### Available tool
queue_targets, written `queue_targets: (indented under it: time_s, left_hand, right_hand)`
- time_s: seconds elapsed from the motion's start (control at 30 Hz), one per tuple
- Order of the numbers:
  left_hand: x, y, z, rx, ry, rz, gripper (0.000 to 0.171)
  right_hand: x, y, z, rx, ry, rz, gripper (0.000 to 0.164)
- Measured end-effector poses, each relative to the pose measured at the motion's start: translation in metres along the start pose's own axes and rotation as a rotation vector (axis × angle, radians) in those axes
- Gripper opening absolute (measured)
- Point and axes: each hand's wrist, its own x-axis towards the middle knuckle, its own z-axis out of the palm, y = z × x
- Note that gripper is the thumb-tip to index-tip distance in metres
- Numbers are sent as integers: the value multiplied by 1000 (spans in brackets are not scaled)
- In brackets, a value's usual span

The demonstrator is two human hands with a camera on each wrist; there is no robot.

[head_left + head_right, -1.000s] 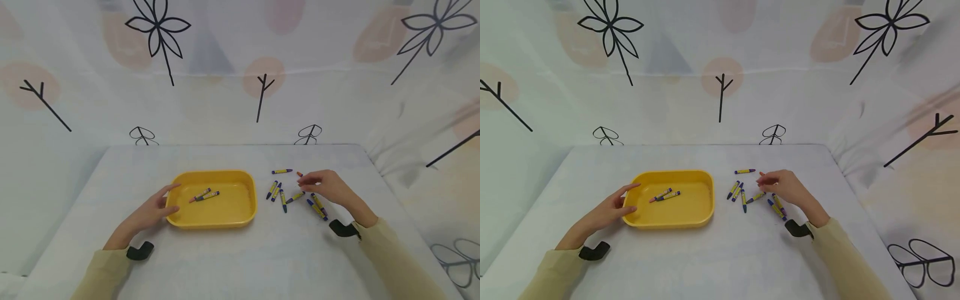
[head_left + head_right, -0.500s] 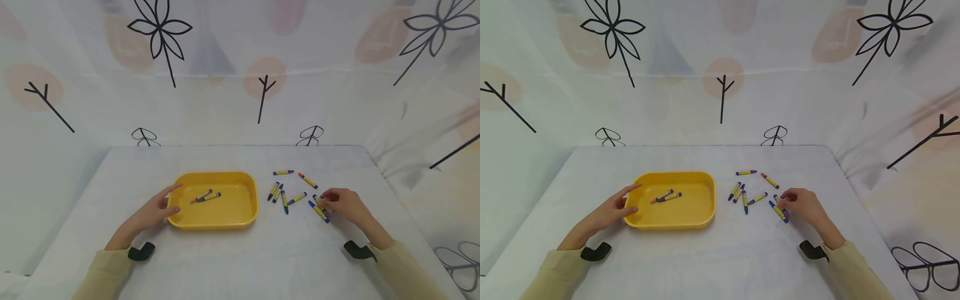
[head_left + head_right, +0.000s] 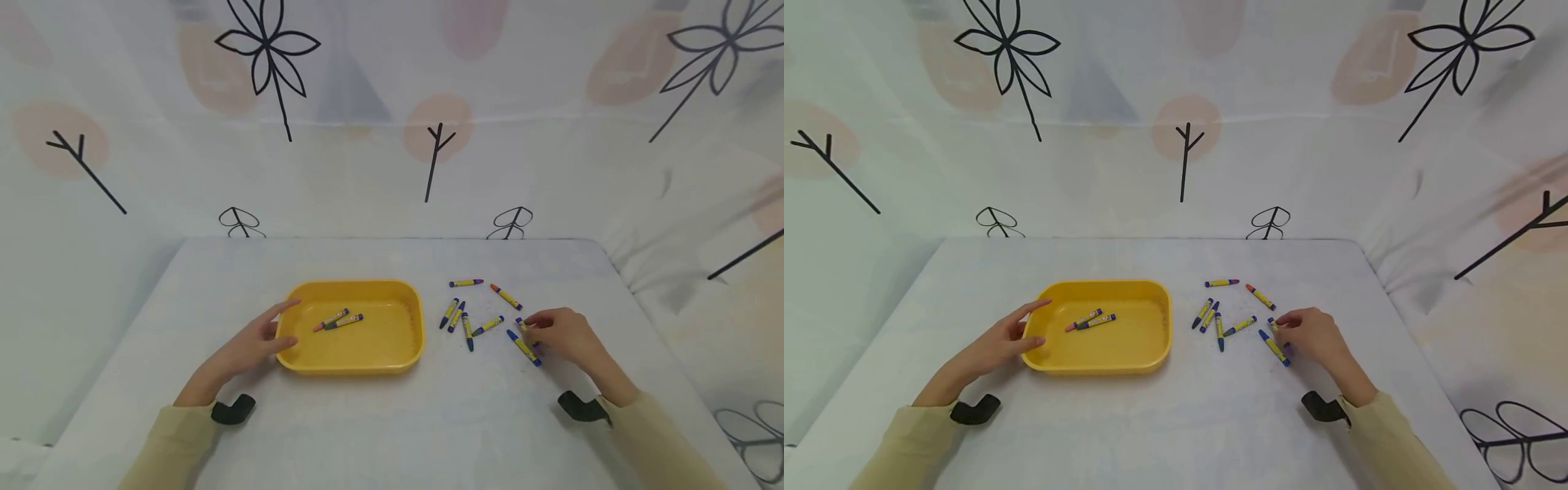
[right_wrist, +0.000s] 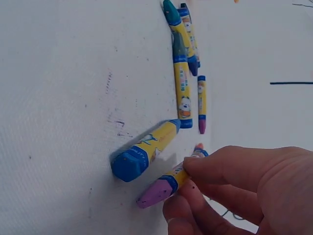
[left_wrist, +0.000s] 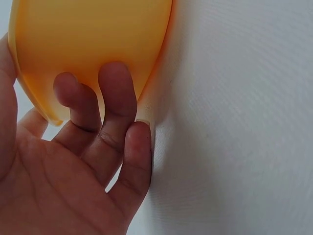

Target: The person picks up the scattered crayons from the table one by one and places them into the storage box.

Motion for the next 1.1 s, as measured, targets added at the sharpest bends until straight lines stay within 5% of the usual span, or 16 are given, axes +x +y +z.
queue_targets:
  time_s: [0.4,0.63,1.1]
  left_hand:
    - [2,4,-1,1,-12,-7,74]
    - [1,3,-1,4,-6,-25,73]
    - [3,0,2,43,28,-27,72]
  right_hand:
    - [-4,-21,-11,103,16,-113,33]
    - [3,-52,-8,152,22,-292,28]
    - [45,-154,28,279,-204,-705,25]
